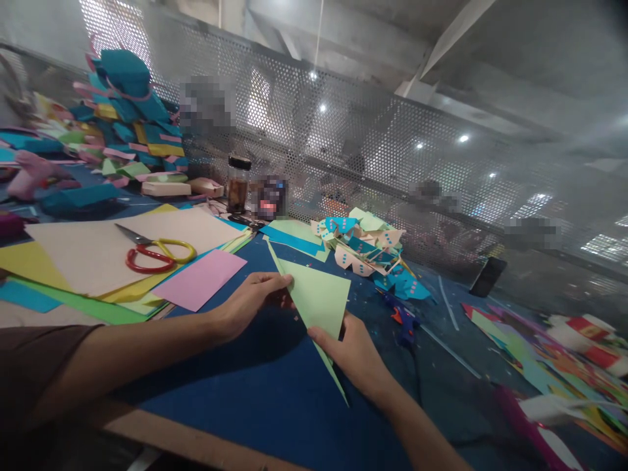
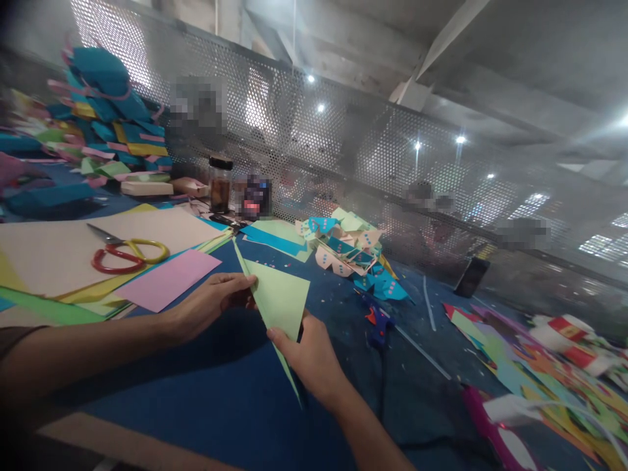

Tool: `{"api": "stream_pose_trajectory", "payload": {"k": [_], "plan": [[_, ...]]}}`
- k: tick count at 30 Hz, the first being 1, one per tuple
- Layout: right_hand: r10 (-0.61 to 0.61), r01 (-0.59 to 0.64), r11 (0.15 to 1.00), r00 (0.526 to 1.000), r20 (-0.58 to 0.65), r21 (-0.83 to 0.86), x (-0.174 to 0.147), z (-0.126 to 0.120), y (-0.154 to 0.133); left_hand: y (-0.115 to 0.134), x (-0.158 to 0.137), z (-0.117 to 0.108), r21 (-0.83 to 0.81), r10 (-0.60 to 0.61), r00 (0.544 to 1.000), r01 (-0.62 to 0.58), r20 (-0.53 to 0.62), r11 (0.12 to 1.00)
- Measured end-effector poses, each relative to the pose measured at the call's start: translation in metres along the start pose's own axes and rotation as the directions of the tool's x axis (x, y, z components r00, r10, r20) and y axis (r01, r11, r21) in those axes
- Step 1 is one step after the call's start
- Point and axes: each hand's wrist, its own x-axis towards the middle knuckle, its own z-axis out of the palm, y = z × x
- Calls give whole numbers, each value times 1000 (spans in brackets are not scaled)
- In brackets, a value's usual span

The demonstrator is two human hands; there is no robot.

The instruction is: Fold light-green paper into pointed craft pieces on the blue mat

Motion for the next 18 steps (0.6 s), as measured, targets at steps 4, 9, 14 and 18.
{"api": "stream_pose_trajectory", "payload": {"k": [4, 9, 14, 18], "plan": [[9, -9, 1000, 1000, 21, 3, 0, -1, -1, -2, 3, -5, -28, 17, 1000, -18, -15, 999], [39, -39, 999, 999, 26, -11, -1, -1, 0, -1, 6, -11, -32, 31, 998, -33, -51, 999], [47, -47, 999, 999, 23, -3, -1, -1, 0, 2, 8, -12, -53, 40, 996, -44, -76, 998], [36, -37, 999, 999, 31, 10, -1, -2, 1, 4, 8, -11, -94, 18, 995, -27, -96, 995]]}}
